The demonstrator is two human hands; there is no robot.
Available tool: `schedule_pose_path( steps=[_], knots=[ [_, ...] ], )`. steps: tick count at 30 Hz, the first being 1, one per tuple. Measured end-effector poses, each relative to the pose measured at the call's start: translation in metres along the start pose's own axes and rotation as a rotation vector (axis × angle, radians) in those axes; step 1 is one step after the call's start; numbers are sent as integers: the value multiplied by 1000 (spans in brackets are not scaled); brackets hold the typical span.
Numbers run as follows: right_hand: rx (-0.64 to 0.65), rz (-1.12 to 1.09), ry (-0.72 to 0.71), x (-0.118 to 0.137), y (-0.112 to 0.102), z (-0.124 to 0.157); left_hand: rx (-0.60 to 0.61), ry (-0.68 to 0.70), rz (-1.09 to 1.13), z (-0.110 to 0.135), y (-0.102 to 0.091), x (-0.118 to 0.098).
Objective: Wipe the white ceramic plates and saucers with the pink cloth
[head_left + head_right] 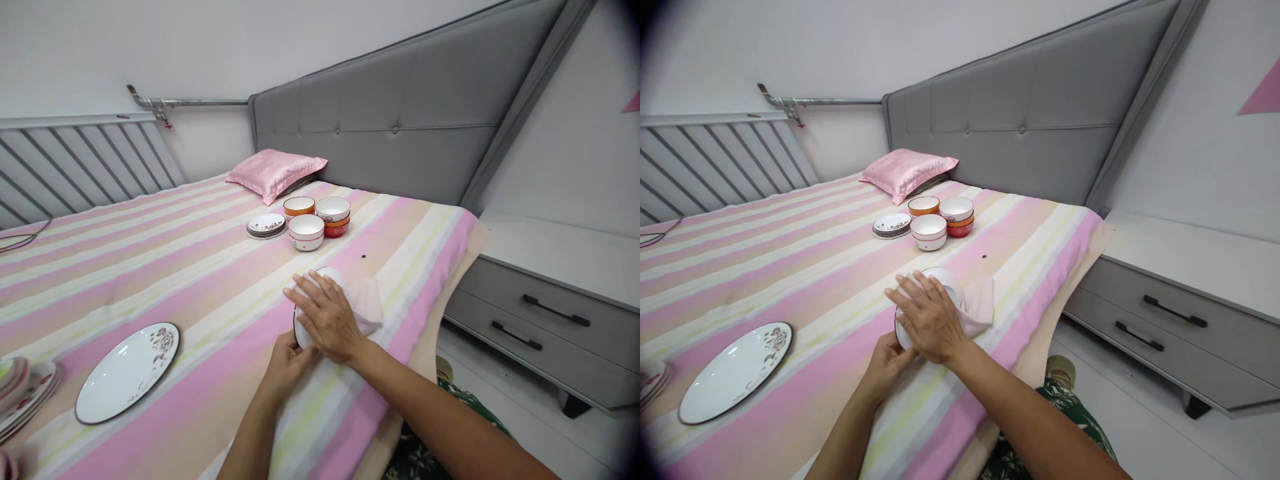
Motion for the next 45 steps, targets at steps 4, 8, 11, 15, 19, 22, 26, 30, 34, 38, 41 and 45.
schedule_pose_path(
  steps=[4, 8, 11, 15, 19, 22, 26, 30, 34, 38, 41, 45],
  knots=[
    [-84, -74, 195, -34, -7, 0, 49, -58, 37, 3, 2, 1],
    [-98, -291, 411, -74, 3, 10, 63, -66, 40, 2, 3, 1],
    [-111, -440, 543, -95, 13, 18, 96, -39, 71, 1, 6, 1],
    [-157, -492, 612, -104, 22, 21, 145, -41, -109, 2, 12, 8],
    [-192, -521, 626, -107, 24, 21, 146, -26, -252, 3, 12, 9],
    [-215, -582, 665, -112, 24, 26, 110, 8, -255, 2, 7, 3],
    [-249, -695, 749, -119, 27, 33, 25, 118, -271, 2, -7, -15],
    [-289, -742, 737, -115, 28, 34, -42, 198, -274, 6, -16, -32],
    [-290, -714, 671, -101, 21, 29, -82, 206, -153, 10, -18, -38],
    [-233, -578, 543, -80, 4, 20, -167, 176, -52, 11, -21, -36],
    [-173, -405, 391, -58, -9, 12, -202, 159, 1, 9, -23, -34],
    [-104, -187, 132, -25, -17, 3, -177, 155, 8, 7, -22, -31]
  ],
)
Point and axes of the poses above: each hand's wrist, its own z-axis away from the middle knuckle, its own y-axis out of the palm, x = y × z, the point moved 7 cm from there along -z, towards the middle knuckle, and after that the axes turned 3 degrees about x, right-handed, at the moved point
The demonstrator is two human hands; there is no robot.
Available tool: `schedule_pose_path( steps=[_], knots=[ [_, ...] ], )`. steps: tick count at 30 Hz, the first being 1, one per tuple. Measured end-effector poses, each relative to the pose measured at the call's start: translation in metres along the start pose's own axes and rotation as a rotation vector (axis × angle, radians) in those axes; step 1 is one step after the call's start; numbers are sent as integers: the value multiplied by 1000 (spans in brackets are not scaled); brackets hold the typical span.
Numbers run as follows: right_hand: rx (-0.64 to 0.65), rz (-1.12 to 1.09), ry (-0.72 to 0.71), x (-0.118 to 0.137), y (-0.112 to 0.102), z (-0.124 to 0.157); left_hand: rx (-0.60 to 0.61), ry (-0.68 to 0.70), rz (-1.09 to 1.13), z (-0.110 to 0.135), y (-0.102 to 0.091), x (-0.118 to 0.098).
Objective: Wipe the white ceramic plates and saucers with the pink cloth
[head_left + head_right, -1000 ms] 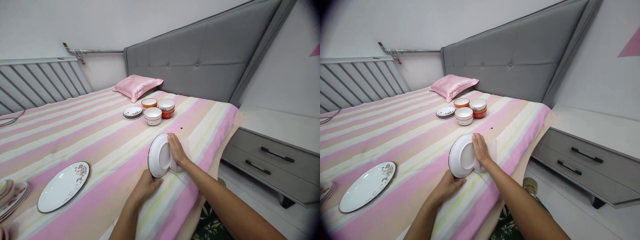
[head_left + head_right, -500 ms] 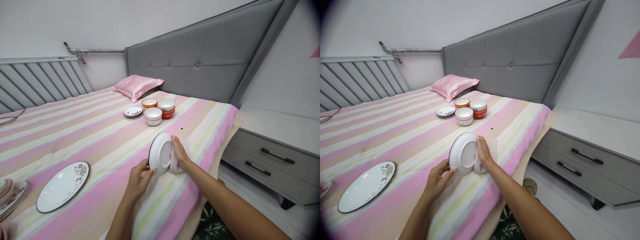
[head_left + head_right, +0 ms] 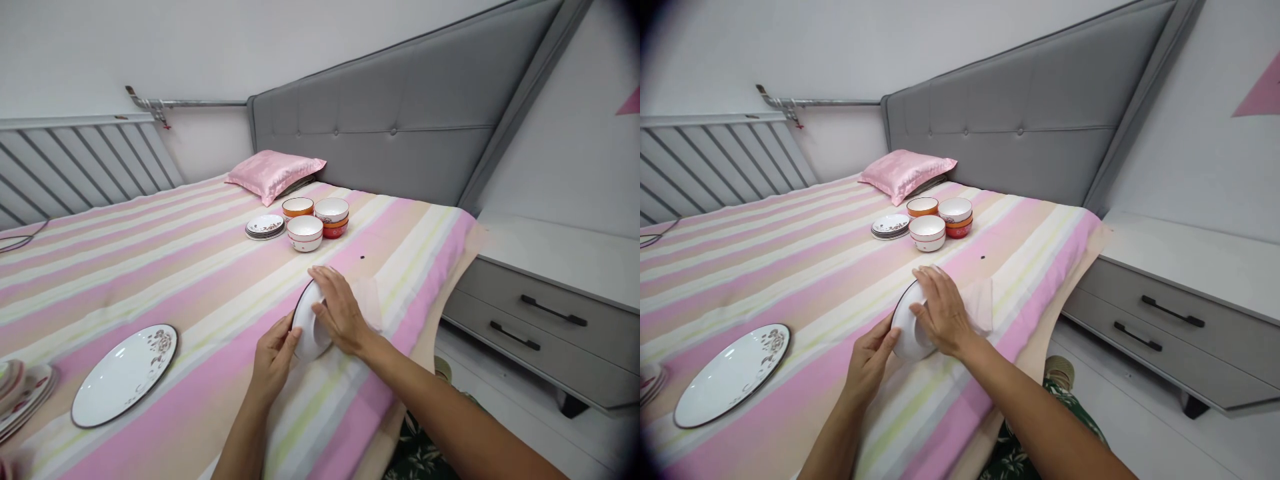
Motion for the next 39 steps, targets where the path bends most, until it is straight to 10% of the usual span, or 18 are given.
schedule_pose_path(
  steps=[7, 20, 32, 39],
  knots=[
    [149, 113, -251, 38, 19, 5, 74, 89, -45, -1, 1, 0],
    [79, 59, -123, 18, 5, -3, 345, -166, -10, 5, 34, 22],
    [140, -437, 565, -56, 38, 18, 276, -224, 161, 7, 3, 28],
    [177, -248, 197, -10, 25, 5, 329, -216, 130, 7, 9, 16]
  ],
)
Point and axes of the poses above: each hand's wrist, its own z-axis away from the middle knuckle, its own y-axis out of the palm, x = y × z, the point moved 7 cm from there along -z, towards the middle knuckle, and after that the axes turned 3 degrees about x, right-handed, at the moved point
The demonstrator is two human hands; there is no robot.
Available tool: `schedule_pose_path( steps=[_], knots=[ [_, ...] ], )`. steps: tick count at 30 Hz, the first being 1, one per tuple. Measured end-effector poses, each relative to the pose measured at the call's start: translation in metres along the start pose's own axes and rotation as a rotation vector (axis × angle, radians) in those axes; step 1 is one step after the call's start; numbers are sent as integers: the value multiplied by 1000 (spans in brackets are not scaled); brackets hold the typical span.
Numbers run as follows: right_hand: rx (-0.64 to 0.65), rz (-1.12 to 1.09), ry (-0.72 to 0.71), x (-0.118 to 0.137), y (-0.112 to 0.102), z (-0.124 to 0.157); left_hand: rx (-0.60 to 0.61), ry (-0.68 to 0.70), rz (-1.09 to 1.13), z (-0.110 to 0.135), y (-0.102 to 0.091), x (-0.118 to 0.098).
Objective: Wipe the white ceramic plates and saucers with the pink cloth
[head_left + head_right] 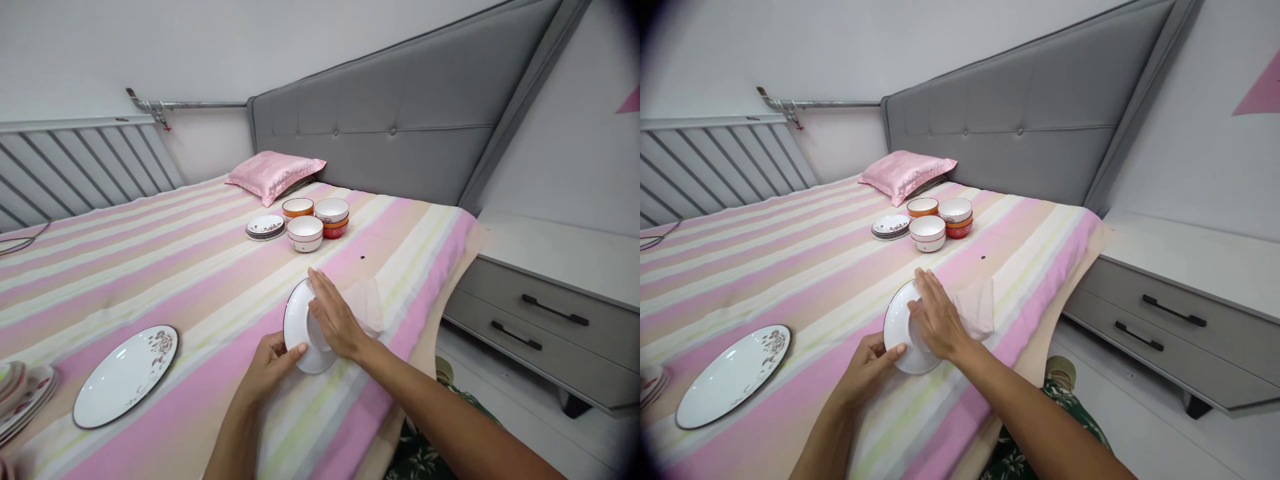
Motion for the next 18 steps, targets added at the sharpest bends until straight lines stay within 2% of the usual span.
schedule_pose_path(
  steps=[4, 8, 12, 16, 18],
  knots=[
    [109, 213, -284, 39, 10, 7, -40, 36, -97, -1, -7, 1],
    [226, 339, -463, 60, 28, 18, -92, 79, -132, -1, -15, 8],
    [235, 381, -537, 67, 35, 24, -170, 73, -94, 3, -21, 12],
    [199, 412, -539, 63, 32, 17, -103, 153, -233, 2, -15, 2],
    [173, 425, -500, 57, 26, 10, -83, 129, -348, 2, -11, -1]
  ],
)
Point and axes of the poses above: each hand's wrist, its own z-axis away from the middle knuckle, its own y-axis out of the palm, x = y × z, the point moved 7 cm from there along -z, towards the middle knuckle, and after that the axes turned 3 degrees about x, right-handed, at the moved point
